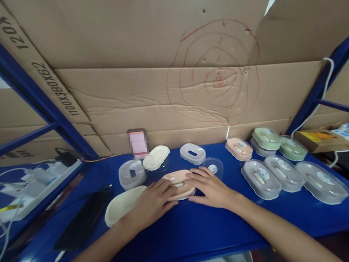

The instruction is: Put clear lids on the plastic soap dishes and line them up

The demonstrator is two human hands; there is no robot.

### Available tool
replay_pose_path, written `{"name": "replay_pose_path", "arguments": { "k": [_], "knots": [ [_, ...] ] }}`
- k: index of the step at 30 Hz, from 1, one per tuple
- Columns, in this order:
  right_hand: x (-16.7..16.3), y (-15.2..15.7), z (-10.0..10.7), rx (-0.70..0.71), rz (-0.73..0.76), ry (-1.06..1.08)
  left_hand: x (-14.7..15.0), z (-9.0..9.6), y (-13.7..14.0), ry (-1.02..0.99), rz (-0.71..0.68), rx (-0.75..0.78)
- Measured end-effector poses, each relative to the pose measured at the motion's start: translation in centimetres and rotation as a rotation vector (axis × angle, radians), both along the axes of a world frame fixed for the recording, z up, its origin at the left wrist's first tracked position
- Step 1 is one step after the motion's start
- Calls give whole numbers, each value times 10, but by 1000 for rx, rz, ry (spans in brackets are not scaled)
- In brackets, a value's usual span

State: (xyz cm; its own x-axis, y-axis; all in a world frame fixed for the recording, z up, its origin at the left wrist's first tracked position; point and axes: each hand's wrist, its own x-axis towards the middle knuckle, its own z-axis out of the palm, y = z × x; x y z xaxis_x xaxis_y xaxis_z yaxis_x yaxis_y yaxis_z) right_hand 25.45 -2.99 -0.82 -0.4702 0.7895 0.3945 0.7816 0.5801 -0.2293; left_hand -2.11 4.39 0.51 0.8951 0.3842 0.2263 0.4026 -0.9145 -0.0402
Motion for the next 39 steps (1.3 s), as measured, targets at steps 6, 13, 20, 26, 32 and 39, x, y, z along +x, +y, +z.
{"name": "replay_pose_path", "arguments": {
  "k": [6,13,20,26,32,39],
  "knots": [
    [-13,7,-12,125,81,31,-2,-2,10,-103,9,-24],
    [-10,11,-13,173,66,61,-10,5,19,-90,-6,-169],
    [-7,7,-11,188,86,-19,-12,2,25,-68,-62,-267],
    [-2,6,-13,231,86,-112,-10,-2,23,-92,-116,-210],
    [11,-2,5,22,-633,-265,-9,2,20,-76,-119,-238],
    [45,-16,14,-409,-418,-146,-12,16,14,-120,-215,-472]
  ]
}}
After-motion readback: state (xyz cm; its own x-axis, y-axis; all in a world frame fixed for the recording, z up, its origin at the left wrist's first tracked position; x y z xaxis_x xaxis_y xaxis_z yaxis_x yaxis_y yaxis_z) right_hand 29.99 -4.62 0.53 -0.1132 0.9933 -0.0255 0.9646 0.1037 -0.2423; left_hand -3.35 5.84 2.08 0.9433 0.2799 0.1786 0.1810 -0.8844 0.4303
